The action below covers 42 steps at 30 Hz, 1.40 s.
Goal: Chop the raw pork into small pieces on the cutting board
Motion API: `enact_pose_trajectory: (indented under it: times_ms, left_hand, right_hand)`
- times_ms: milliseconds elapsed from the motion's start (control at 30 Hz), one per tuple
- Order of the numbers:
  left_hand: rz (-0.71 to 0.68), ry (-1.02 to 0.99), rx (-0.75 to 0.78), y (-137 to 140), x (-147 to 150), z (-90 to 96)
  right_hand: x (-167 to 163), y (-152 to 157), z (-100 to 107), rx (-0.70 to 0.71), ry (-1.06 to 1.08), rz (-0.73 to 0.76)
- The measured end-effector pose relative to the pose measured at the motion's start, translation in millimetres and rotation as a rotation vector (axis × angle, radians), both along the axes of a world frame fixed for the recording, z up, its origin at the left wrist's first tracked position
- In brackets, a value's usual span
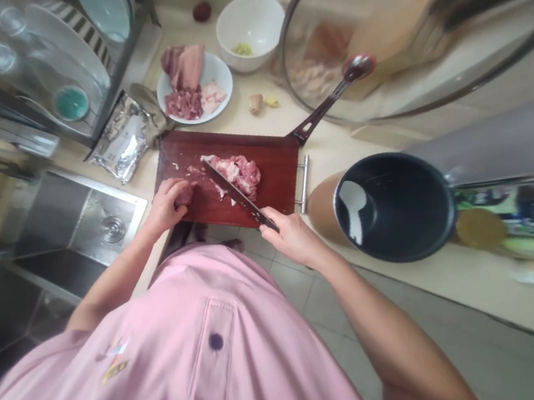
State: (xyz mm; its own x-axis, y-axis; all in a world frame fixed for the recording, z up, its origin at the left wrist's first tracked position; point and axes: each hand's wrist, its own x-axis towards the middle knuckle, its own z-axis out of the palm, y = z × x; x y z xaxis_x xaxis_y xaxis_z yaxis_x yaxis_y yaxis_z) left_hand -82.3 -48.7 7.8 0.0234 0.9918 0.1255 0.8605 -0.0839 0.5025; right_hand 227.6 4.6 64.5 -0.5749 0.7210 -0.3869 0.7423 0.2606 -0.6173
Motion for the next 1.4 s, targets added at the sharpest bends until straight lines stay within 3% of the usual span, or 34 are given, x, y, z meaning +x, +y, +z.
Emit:
enact_pose_trajectory:
  times_ms: [67, 200, 267, 433, 767, 933, 1133, 1400]
  left_hand:
    - [-0.041, -0.047, 0.054, -0.7, -8.7, 6.4]
    - [0.24, -0.096, 0.179, -11.5, -4.1, 3.0]
    - [0.293, -0.078, 0.168, -14.2, 4.7, -7.1]
    - [0.283, -0.059, 0.167, -2.9, 16.1, -25.3]
    - [0.297, -0.036, 0.183, -0.7, 18.1, -19.8]
    - [0.324, -0.054, 0.155, -2.3, 18.9, -22.4]
    - [0.408, -0.084, 0.178, 0.0, 23.7, -24.4]
    - [0.436, 0.029, 0.187, -1.6, 22.4, -35.1]
  right_hand:
    - [-14.4, -6.3, 3.1, -0.016, 0.06, -0.046]
    - [-41.5, -16.1, 0.6, -0.041, 0.105, -0.043]
    - [-49.1, -16.7, -4.7, -0.042, 0.079, -0.032]
    - [-54.3, -13.7, -8.3, 0.041, 0.027, -0.099]
    - [-69.2, -19.7, -3.3, 0.08, -0.035, 0.056]
    - [-63.0, -18.6, 1.6, 0.167, -0.075, -0.021]
    - [-58.5, -25.6, 6.0, 0.19, -0.115, 0.122]
    - [-55.4, -26.8, 7.6, 0.15, -0.18, 0.249]
